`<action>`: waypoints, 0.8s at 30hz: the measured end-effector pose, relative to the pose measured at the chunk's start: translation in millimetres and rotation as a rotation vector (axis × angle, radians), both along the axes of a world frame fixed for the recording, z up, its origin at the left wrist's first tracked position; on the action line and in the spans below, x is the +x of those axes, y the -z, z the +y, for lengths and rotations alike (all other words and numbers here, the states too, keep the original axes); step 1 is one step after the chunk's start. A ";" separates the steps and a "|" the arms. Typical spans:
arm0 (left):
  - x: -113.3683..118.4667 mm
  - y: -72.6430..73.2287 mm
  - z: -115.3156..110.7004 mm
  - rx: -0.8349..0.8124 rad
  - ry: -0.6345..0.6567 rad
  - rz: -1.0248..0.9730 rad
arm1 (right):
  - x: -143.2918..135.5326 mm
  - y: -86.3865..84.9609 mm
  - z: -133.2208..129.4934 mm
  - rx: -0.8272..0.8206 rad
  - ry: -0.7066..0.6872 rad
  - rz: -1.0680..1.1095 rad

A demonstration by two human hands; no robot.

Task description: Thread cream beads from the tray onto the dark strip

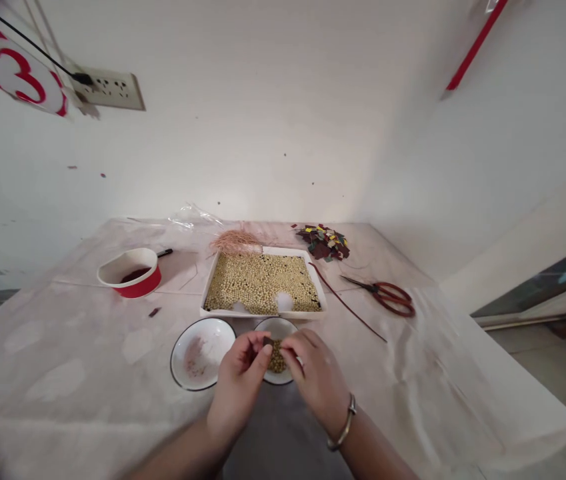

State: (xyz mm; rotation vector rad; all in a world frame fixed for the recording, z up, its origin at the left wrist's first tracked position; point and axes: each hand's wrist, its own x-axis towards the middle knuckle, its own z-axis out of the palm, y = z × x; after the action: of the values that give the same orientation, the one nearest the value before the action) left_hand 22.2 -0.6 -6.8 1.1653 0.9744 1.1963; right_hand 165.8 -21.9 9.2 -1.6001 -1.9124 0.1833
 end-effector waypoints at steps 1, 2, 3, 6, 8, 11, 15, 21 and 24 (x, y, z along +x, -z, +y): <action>-0.1 -0.8 -0.5 0.006 0.000 0.000 | -4.8 3.0 0.9 0.002 -0.014 -0.006; -0.1 -1.6 -1.0 0.013 0.001 0.001 | -4.3 7.8 1.8 0.007 -0.001 -0.013; -0.1 -2.1 -1.5 0.020 0.001 0.002 | 1.2 14.1 2.7 0.016 0.039 -0.020; 0.5 -0.6 -2.7 0.046 -0.004 0.012 | 39.4 37.0 7.1 0.051 0.290 -0.052; 1.1 3.1 -2.7 0.060 -0.002 0.017 | 71.9 51.2 13.9 0.042 0.483 -0.084; 1.7 9.6 -1.7 0.065 0.013 0.018 | 110.7 65.1 34.6 -0.066 0.665 -0.121; 1.3 12.3 -0.5 0.036 0.025 -0.004 | 130.7 68.8 78.2 -0.203 0.708 -0.148; 1.6 3.2 -1.4 -0.042 0.008 -0.056 | 131.2 65.9 124.0 -0.271 0.706 -0.121; 2.7 1.5 -1.6 -0.056 -0.008 -0.059 | 137.7 69.1 126.8 -0.253 0.689 -0.047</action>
State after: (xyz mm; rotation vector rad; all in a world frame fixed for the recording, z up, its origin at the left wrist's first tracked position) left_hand 24.9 -2.2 -8.3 1.0778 0.9629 1.1956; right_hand 303.4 105.0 -59.9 -2.3485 -1.3003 0.0945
